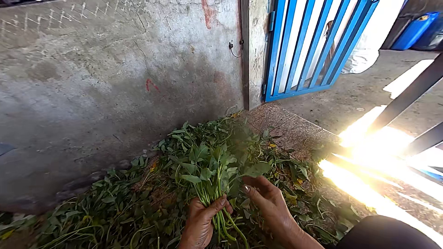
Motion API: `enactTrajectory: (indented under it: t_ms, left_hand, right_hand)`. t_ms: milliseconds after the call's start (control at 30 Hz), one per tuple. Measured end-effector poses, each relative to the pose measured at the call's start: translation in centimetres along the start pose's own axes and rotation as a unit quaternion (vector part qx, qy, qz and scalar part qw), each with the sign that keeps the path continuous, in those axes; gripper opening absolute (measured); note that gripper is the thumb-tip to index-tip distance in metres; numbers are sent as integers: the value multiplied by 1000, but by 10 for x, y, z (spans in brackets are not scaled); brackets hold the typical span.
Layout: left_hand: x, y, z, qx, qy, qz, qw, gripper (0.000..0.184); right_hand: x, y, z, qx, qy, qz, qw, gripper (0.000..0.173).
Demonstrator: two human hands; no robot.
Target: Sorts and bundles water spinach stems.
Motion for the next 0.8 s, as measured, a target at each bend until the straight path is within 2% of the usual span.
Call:
enactTrajectory:
  t_ms: [67, 200, 300, 433, 500, 533, 600, 667, 733, 800]
  left_hand:
    - [0, 0, 2, -6, -7, 11, 1000, 18]
    - [3, 0, 2, 10, -6, 4, 1000, 21]
    - [4, 2, 1, 28, -7, -5, 1000, 25]
    - [3, -1, 2, 27, -2, -28, 999, 23]
    - [-3, -4, -3, 22, -13, -90, 996, 15]
    - [-9, -6, -7, 23, -15, -146, 989, 13]
    - [-20, -9, -16, 29, -13, -250, 968, 16]
    - [-26, -10, -23, 30, -10, -310, 950, 18]
    - [-26, -10, -23, 28, -9, -325, 945, 14]
    - [-22, -10, -17, 19, -11, -321, 947, 10]
  right_hand:
    - [8, -3, 14, -91, 5, 6, 996, 21]
    - [28, 11, 25, -271, 149, 10, 951, 15]
    - [38, 18, 24, -327, 199, 18, 924, 15]
    - [34, 14, 25, -334, 191, 29, 922, 15]
    - [14, -2, 21, -294, 195, -2, 936, 16]
    - [-1, -15, 13, -254, 198, -30, 946, 17]
    - [-33, -43, -19, -128, 221, -77, 964, 19]
    - [-61, -70, -72, 30, 285, -63, 956, 26]
    - [-78, -82, -135, 188, 394, 26, 899, 34]
    - [-84, -72, -191, 302, 496, 105, 807, 40]
Point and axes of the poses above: each hand's wrist, its own y-axis away from the middle knuckle, its own x-axis out of the palm, z = x × y, the point moved 4 cm from there along -y, towards the middle knuckle, and after that the axes turned 7 degrees about x, right-handed, at the moved point
